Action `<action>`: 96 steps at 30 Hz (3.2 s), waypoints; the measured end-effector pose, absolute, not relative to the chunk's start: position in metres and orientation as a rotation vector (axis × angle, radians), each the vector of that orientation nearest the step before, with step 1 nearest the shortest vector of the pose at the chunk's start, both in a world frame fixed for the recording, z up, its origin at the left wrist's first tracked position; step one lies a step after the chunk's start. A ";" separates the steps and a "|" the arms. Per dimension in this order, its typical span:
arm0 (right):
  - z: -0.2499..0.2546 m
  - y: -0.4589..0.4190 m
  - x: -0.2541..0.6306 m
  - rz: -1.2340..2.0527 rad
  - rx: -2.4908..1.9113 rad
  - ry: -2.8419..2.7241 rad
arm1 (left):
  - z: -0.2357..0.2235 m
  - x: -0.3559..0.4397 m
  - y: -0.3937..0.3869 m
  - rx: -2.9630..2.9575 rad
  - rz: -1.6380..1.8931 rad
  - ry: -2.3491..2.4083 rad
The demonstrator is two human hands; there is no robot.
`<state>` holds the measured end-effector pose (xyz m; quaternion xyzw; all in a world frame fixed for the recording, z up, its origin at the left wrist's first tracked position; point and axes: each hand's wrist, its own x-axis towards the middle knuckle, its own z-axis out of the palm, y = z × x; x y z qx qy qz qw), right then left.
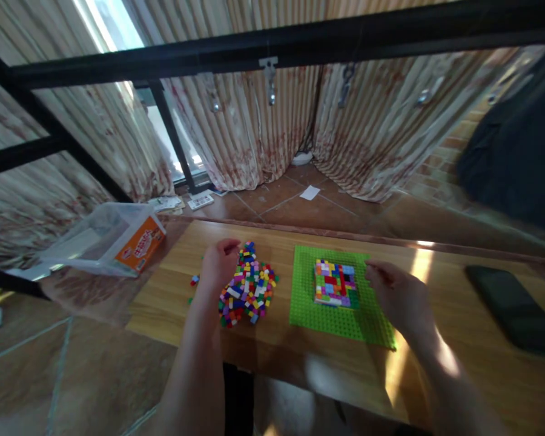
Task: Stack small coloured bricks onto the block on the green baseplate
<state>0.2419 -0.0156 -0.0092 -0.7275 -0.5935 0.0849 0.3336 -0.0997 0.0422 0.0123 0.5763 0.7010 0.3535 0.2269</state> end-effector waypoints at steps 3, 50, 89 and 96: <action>-0.012 -0.016 0.245 0.210 -1.946 -1.582 | 0.018 -0.126 0.040 1.565 0.803 2.149; 0.014 -0.050 0.165 0.638 -1.121 -1.719 | 0.027 -0.001 -0.006 1.165 0.782 0.832; -0.001 -0.028 0.205 0.384 -1.823 -1.499 | 0.007 -0.003 0.010 1.432 0.709 1.186; -0.001 -0.027 0.204 0.389 -1.804 -1.551 | 0.007 -0.004 0.010 1.461 0.706 1.176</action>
